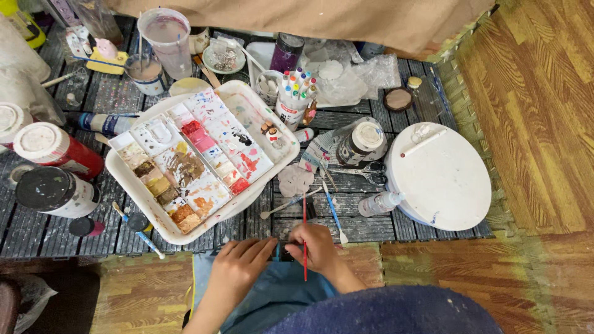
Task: The person paints a small figurine using a fine brush and a paint palette. They repeatedly dip the brush into the palette and apply paint to the figurine's details.
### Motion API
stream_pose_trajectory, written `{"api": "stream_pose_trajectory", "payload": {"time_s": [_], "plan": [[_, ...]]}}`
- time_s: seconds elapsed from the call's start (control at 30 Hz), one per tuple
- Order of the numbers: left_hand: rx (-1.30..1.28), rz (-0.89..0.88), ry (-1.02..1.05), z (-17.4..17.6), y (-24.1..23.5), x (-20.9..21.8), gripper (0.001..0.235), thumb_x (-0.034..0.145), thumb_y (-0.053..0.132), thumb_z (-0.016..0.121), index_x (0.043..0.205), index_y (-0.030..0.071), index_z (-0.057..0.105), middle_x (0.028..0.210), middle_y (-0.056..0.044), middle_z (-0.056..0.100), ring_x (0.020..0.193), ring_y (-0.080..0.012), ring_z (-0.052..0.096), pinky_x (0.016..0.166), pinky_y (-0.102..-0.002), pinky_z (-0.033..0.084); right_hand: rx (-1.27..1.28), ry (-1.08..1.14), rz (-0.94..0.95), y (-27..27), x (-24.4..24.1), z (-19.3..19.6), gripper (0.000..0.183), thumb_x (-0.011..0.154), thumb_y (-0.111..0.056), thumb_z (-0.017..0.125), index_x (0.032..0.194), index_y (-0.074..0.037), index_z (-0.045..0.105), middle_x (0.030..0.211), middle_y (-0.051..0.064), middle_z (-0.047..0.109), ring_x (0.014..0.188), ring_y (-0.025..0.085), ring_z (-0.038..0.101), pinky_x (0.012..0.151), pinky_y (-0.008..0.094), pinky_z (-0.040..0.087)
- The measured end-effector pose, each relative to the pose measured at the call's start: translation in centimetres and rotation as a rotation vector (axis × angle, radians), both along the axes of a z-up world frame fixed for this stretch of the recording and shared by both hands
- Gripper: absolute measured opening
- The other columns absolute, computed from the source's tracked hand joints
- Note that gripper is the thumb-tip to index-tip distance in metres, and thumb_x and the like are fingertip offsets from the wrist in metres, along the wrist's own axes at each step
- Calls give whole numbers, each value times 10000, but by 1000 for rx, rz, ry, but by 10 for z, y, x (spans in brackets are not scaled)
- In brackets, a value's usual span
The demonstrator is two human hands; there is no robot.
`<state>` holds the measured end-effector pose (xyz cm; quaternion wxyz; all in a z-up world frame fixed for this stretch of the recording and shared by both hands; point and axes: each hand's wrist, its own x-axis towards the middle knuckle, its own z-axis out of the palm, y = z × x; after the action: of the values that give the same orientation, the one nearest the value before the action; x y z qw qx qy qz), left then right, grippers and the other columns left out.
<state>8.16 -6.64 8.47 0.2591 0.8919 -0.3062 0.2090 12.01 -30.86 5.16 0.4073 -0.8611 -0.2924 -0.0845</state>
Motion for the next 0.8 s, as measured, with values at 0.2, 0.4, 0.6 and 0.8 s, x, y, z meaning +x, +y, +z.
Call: {"api": "stream_pose_trajectory", "payload": {"time_s": [0.2,0.4,0.6,0.8], "plan": [[-23,63,72,-12,-1,1,511,758,260,762,1232,83,687,1090,-46,753,963,-216,708,777,-374,523,175,-170,108,4,3,3,502,931,-361,837,917,-119,397,1018,111,703,873,291,730,706,355,571],[116,166,182,-21,-3,9,509,789,277,753,1262,102,682,989,-32,740,878,-210,695,805,-376,538,-51,46,16,-1,6,2,540,736,-250,934,814,-94,423,1026,142,780,654,288,668,599,369,521],[227,263,40,-14,-10,24,514,813,137,661,1325,103,651,1187,-21,722,1002,-212,654,782,-351,514,122,-69,-33,-7,6,-7,439,845,-131,836,949,-88,411,1268,158,703,929,269,731,740,347,570],[243,212,-143,18,-17,32,546,738,140,660,1283,108,668,1261,-39,718,1091,-235,652,878,-366,503,113,-23,-170,-7,7,-36,367,828,-92,838,910,-84,480,1184,149,740,723,247,684,626,345,522]]}}
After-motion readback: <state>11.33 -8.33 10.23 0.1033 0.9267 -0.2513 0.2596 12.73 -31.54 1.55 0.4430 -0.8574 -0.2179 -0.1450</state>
